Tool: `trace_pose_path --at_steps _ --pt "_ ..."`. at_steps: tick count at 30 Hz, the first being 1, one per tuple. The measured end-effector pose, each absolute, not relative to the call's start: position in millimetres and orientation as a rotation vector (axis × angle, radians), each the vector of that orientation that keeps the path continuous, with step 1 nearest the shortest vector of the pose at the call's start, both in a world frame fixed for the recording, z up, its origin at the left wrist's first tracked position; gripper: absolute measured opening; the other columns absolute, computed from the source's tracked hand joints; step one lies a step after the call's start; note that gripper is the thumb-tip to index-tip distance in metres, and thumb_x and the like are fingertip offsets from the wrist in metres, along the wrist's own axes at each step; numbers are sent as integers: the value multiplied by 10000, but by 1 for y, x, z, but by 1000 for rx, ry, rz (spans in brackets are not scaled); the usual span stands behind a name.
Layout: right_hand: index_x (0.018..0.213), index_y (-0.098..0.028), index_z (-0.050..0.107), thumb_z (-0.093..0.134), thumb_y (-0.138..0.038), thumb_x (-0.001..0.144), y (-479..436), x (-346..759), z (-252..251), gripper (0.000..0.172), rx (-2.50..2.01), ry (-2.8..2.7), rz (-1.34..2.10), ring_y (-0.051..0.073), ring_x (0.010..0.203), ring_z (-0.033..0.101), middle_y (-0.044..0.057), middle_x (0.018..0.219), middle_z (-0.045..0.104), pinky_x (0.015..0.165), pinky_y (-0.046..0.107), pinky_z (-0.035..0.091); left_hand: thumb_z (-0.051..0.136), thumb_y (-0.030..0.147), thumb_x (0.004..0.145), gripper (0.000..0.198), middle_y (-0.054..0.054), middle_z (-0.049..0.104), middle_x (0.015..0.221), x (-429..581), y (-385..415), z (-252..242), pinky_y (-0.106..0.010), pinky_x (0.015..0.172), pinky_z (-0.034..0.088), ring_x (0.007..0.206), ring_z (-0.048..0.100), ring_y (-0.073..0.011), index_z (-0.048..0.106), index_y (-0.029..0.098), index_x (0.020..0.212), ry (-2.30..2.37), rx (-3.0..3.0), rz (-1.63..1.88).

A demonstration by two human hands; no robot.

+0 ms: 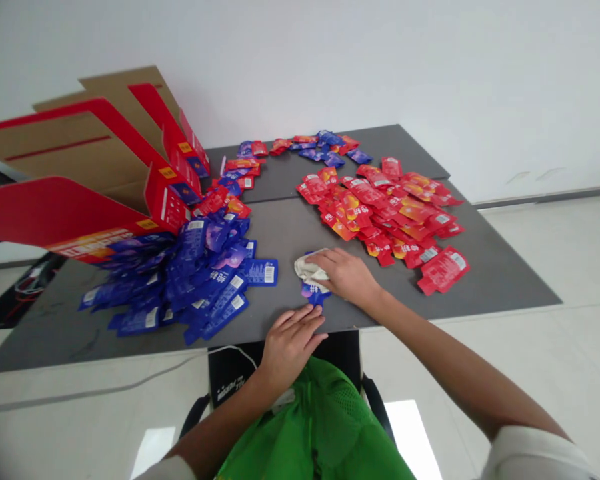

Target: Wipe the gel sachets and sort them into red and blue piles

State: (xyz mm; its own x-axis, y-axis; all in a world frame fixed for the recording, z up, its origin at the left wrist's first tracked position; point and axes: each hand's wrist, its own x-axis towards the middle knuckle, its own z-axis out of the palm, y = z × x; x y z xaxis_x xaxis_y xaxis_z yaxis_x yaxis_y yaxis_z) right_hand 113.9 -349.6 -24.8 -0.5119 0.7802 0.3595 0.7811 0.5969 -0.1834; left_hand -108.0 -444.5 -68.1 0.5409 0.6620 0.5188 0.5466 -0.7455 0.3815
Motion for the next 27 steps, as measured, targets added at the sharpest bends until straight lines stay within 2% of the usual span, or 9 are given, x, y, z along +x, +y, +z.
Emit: trace_pose_path --at_steps 3,6,9,12,15,19,23,27 --pt "1325 -199 714 712 -320 1005 -312 118 -15 342 -1361 -2343 -66 298 1097 720 120 1250 766 936 409 587 667 290 1070 199 -63 780 1342 -108 -445 -67 -428 1024 593 1264 737 -243 728 207 1240 1033 2611 1004" --pt "1364 -192 695 657 -325 1038 -308 123 1 354 -1399 -2219 -127 316 1140 704 136 1291 752 980 440 572 654 329 1080 190 -63 794 1309 -108 -444 -60 -436 999 586 1236 749 -250 738 217 1208 1032 2609 1000" --pt "1410 -241 665 646 -390 1058 -342 131 11 382 -1364 -1969 -145 290 1159 702 104 1316 745 1011 423 559 644 401 1085 239 -56 834 1176 -107 -435 -43 -434 984 562 1102 787 -239 744 221 1206 1056 2543 992" --pt "1365 -272 691 686 -401 1039 -390 139 9 351 -1356 -1790 -118 286 1140 719 77 1270 769 1001 424 565 593 401 1110 254 -44 838 1058 -101 -414 -25 -437 988 538 971 783 -220 747 230 1220 1199 2457 990" --pt "1296 -287 728 719 -424 1015 -430 147 -8 313 -1447 -1637 -31 280 1076 747 63 1212 788 976 431 585 591 386 1103 281 -85 805 1161 -89 -385 -16 -449 1001 538 1084 736 -270 728 223 1286 1392 2449 953" --pt "1249 -289 753 738 -501 984 -460 150 -37 340 -1550 -1432 113 293 1029 761 62 1182 795 953 463 602 701 455 1024 502 -170 715 1339 -73 -349 -21 -477 1040 544 1228 662 -344 652 158 1426 1549 2483 828" --pt "1214 -288 768 737 -540 972 -473 147 -55 352 -1569 -1272 175 301 1010 763 67 1148 800 944 477 610 841 525 886 650 -186 703 1290 -65 -327 -27 -482 1022 560 1180 680 -368 678 146 1388 1552 2505 612" --pt "1214 -282 769 727 -541 976 -475 147 -60 354 -1556 -1265 161 301 1021 760 77 1156 796 933 464 610 975 441 720 754 -184 672 1304 -64 -309 -23 -444 1049 563 1198 707 -362 703 144 1357 1481 2257 500"
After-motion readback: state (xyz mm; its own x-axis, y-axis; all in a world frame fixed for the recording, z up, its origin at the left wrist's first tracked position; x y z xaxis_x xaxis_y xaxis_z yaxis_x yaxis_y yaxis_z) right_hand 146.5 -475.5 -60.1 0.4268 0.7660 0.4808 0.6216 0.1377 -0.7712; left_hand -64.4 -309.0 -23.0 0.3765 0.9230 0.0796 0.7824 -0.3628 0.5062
